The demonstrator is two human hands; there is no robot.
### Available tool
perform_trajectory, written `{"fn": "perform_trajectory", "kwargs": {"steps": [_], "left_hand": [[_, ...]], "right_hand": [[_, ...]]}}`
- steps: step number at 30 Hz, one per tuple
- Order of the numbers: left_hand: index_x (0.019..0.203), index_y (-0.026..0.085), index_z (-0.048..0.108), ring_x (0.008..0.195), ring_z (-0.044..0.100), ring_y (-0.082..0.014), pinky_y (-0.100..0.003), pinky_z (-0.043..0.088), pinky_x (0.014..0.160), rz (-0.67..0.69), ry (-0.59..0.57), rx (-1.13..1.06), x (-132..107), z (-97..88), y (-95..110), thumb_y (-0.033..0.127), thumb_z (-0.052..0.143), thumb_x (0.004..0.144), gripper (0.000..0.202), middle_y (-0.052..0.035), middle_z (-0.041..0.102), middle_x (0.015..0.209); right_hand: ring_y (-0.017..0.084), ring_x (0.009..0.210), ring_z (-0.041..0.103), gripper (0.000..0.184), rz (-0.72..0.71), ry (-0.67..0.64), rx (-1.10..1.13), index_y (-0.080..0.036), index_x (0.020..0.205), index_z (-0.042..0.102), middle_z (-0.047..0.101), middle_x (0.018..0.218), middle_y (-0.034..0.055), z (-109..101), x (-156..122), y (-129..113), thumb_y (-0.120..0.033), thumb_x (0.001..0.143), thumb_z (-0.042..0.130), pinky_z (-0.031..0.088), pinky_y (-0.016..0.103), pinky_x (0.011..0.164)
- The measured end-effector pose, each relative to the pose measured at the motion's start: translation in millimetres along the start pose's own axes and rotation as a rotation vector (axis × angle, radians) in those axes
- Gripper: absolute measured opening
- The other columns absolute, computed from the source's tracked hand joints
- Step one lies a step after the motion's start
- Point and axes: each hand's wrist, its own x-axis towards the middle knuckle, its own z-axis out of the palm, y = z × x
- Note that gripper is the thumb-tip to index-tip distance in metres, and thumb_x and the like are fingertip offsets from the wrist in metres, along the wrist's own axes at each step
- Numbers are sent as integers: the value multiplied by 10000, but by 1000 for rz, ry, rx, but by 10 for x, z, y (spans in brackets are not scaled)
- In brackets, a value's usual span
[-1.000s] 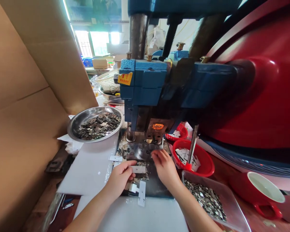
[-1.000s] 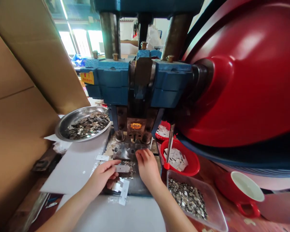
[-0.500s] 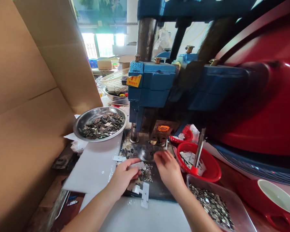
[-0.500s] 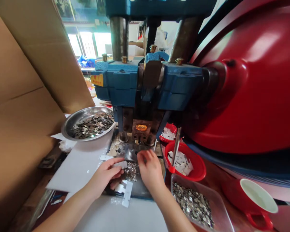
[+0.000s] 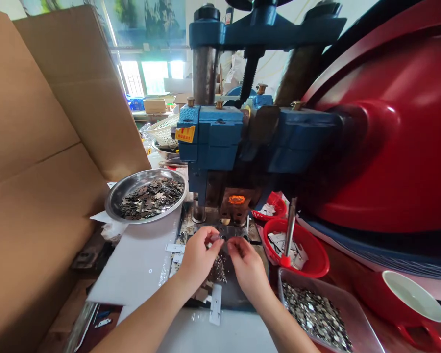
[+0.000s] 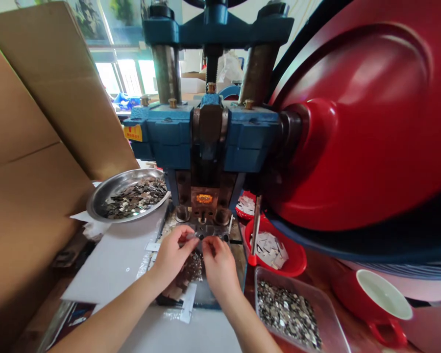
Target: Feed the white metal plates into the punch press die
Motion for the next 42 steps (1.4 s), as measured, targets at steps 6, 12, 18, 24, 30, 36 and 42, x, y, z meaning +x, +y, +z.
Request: {"fn": "perform_trajectory", "kwargs": {"steps": [6,12,18,24,30,36,42], "left_hand": [[773,183,637,905,574,-209,-363,432,859,77,151,226,333,71,-154,247,632,745,71,-47,616,890],[998,198,638,950,616,-195,-331,458,883,11,4,152,488,106,-235,187,601,754,247,-50,675,1007],[1012,227,657,970,619,-198,-311,464,889,38,-130,149,568,49,-208,159,594,752,276,-34,693,1019],[1022,197,637,1099,537,-221,-355,383,985,99,-52,242,461,-98,-77,165,575,767,264,-70,602,1155],[801,237,671,817,575,-185,-306,439,756,147,-273,548,-60,-435,-129,233,519,836,156,-19,619,826],[841,227,665,887,532,-231,-360,409,798,167,-335,780,-218,-334,-244,222,531,840,134,-51,590,877],[840,196,620,912,517,-234,-379,409,834,222,-329,834,-240,-298,-246,189,518,845,103,-58,569,913]], "right_hand": [[240,860,568,183,-242,117,-209,-211,841,637,632,874,77,19,367,135,-306,824,482,441,397,804],[233,878,574,153,-199,115,-189,-201,849,615,596,892,75,84,559,253,-256,754,508,469,380,789],[208,839,588,165,-185,74,-164,-204,832,609,603,883,59,147,590,262,-231,730,482,481,339,753],[224,890,577,227,-181,110,-123,-182,938,594,612,951,90,44,445,245,-307,797,467,476,361,767],[219,877,590,194,-96,32,-139,-220,888,617,631,904,62,-243,28,389,-342,836,476,475,369,788],[225,937,580,199,-114,7,-279,-235,888,636,642,948,56,-325,-54,474,-328,850,464,460,393,837],[215,868,582,223,-337,16,-474,-215,863,654,648,893,61,-340,33,469,-280,877,441,461,374,804]]}}
